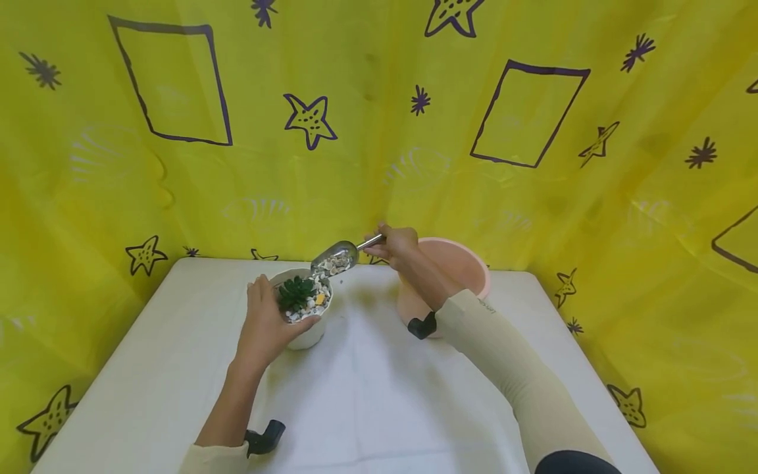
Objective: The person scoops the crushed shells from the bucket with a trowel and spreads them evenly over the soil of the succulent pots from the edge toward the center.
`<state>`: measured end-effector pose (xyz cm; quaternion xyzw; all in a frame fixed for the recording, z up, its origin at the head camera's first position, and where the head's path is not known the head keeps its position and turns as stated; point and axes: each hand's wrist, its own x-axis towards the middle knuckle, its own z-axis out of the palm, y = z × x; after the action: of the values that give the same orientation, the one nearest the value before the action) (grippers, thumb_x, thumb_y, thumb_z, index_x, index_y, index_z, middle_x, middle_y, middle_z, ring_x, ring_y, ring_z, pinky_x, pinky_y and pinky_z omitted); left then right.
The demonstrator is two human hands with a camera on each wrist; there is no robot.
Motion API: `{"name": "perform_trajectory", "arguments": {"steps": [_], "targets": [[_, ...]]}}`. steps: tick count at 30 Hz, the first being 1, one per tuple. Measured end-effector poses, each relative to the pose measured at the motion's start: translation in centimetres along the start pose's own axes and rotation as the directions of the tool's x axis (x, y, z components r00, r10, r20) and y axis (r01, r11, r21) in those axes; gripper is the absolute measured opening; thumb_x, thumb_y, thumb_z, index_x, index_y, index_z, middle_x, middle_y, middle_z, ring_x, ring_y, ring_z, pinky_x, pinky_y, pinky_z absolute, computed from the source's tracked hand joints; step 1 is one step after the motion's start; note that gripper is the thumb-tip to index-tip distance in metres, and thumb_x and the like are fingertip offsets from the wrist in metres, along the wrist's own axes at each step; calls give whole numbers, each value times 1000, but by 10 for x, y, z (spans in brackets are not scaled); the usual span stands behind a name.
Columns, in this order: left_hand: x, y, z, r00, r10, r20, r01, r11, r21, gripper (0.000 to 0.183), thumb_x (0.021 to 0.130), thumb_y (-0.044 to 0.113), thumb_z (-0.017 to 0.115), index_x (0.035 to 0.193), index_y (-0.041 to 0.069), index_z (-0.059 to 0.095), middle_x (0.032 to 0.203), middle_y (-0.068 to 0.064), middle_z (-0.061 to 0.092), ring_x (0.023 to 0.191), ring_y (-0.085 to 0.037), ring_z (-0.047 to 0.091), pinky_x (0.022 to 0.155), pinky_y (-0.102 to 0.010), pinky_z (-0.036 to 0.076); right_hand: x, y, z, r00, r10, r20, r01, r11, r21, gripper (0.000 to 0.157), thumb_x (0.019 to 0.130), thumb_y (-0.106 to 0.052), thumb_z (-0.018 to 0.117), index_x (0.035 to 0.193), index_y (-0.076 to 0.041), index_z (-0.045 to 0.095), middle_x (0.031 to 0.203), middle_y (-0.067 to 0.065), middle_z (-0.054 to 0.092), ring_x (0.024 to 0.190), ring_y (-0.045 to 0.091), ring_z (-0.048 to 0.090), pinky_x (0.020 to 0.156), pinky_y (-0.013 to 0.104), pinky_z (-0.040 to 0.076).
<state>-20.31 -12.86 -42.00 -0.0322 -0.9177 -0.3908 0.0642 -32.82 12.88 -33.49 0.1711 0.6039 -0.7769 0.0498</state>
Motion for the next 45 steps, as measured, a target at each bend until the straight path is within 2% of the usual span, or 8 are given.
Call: {"name": "perform_trajectory", "arguments": {"steps": [5, 11, 17, 26, 33, 35, 40, 45], "targets": [[-5, 9, 11, 992, -71, -105, 73, 997, 17, 137, 80, 49, 91, 162, -13, 0, 167, -38, 7, 155, -54, 8, 116, -67, 30, 2, 1, 0, 1000, 2, 2, -2, 1000, 5, 23, 109, -18, 60, 107, 5, 62, 116, 27, 72, 109, 37, 73, 76, 36, 64], [-6, 12, 16, 988, -88, -129, 91, 996, 21, 139, 79, 47, 93, 162, -12, -1, 164, -39, 15, 149, -54, 26, 115, -64, 36, 2, 1, 0, 1000, -12, 2, 12, 1000, 7, 23, 109, -17, 60, 106, 6, 62, 118, 28, 71, 110, 37, 73, 73, 35, 64], [-3, 6, 10, 996, -61, -72, 61, 998, -10, 137, 80, 46, 92, 163, -11, -1, 165, -38, 16, 149, -55, 27, 116, -64, 33, 1, 2, -1, 1000, -9, -2, 9, 1000, 2, 22, 109, -17, 60, 105, 5, 62, 124, 30, 70, 110, 37, 72, 72, 34, 63], [7, -6, -1, 999, 29, 32, -28, 999, -39, 134, 80, 43, 92, 162, -13, 1, 165, -38, 18, 149, -54, 29, 117, -65, 31, -1, 0, -2, 1000, -31, -1, 31, 999, 21, 22, 109, -15, 60, 100, 5, 61, 122, 31, 69, 111, 38, 71, 72, 35, 63], [11, -9, -6, 995, 53, 87, -48, 997, -68, 132, 81, 38, 91, 161, -14, 1, 165, -38, 17, 147, -55, 30, 116, -66, 33, 0, 0, -4, 1000, -29, -3, 29, 999, 26, 22, 108, -15, 60, 98, 4, 61, 123, 31, 69, 110, 38, 72, 70, 34, 63], [10, -7, -5, 995, 47, 90, -42, 997, -60, 131, 82, 37, 90, 161, -14, -1, 166, -38, 12, 150, -56, 25, 116, -66, 31, 1, 1, -4, 1000, -27, -7, 27, 999, 26, 22, 108, -15, 60, 99, 4, 62, 122, 31, 70, 109, 38, 72, 70, 34, 63], [1, 5, 2, 999, -22, 33, 23, 999, -30, 133, 82, 39, 88, 160, -15, -6, 167, -39, -3, 153, -57, 8, 116, -67, 28, 1, 2, -5, 1000, -25, -12, 25, 999, 24, 23, 109, -16, 60, 101, 5, 62, 121, 30, 71, 107, 38, 73, 70, 33, 63], [-4, 18, 13, 992, -103, -68, 102, 995, -16, 137, 80, 46, 91, 162, -13, -3, 168, -38, 0, 155, -55, 7, 118, -64, 25, 1, 2, -5, 999, -37, 0, 37, 999, 28, 23, 110, -16, 59, 102, 6, 62, 125, 32, 68, 108, 39, 72, 70, 33, 63]]}}
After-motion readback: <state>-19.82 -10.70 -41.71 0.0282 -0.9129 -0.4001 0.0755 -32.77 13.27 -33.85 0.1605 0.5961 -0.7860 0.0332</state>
